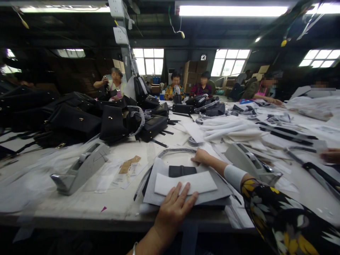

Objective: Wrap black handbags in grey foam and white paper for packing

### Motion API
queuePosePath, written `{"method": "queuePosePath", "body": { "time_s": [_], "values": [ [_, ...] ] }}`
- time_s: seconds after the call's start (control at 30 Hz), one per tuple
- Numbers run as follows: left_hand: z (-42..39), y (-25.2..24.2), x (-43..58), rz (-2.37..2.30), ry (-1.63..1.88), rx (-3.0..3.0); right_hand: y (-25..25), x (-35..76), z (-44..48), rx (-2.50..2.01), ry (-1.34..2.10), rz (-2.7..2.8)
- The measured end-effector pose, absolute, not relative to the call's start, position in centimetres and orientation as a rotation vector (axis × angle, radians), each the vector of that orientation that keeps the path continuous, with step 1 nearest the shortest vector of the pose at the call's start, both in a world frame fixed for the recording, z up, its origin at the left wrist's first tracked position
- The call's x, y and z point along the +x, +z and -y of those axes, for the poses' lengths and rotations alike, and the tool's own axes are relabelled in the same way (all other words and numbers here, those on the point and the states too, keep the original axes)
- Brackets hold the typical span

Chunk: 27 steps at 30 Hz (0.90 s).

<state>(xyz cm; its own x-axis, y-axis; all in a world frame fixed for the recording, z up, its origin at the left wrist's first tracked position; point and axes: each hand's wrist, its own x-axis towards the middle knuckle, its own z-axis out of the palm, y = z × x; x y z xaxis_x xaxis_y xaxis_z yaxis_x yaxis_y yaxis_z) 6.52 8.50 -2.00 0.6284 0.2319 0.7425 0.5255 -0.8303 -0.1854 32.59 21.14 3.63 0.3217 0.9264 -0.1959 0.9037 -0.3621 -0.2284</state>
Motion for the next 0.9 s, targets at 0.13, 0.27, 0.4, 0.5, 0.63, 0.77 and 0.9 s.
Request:
{"method": "queuePosePath", "body": {
  "time_s": [0.13, 0.27, 0.4, 0.5, 0.63, 0.77, 0.9],
  "values": [
    [-8.5, -1.8, 6.5, 0.603, -1.044, -2.457, 3.2, 33.1, -21.1, -2.360, 0.853, 1.515],
    [-8.6, -1.8, 6.4, 0.594, -1.004, -2.472, 3.3, 33.9, -19.9, -2.058, 1.026, 1.347],
    [-8.8, -1.8, 6.3, 0.598, -0.954, -2.493, 4.5, 34.5, -18.0, -1.692, 1.039, 1.257],
    [-8.9, -1.5, 6.3, 0.588, -0.946, -2.501, 5.8, 34.4, -16.2, -1.487, 0.984, 1.213],
    [-9.0, -1.4, 6.3, 0.602, -0.909, -2.535, 7.4, 33.8, -12.6, -1.337, 0.815, 1.336],
    [-9.2, -1.3, 6.5, 0.638, -0.967, -2.544, 7.6, 32.7, -7.8, -1.335, 0.439, 1.781],
    [-9.6, -0.9, 6.6, 0.663, -0.865, -2.592, 5.6, 31.7, -4.2, -1.177, 0.062, 2.121]
  ]
}}
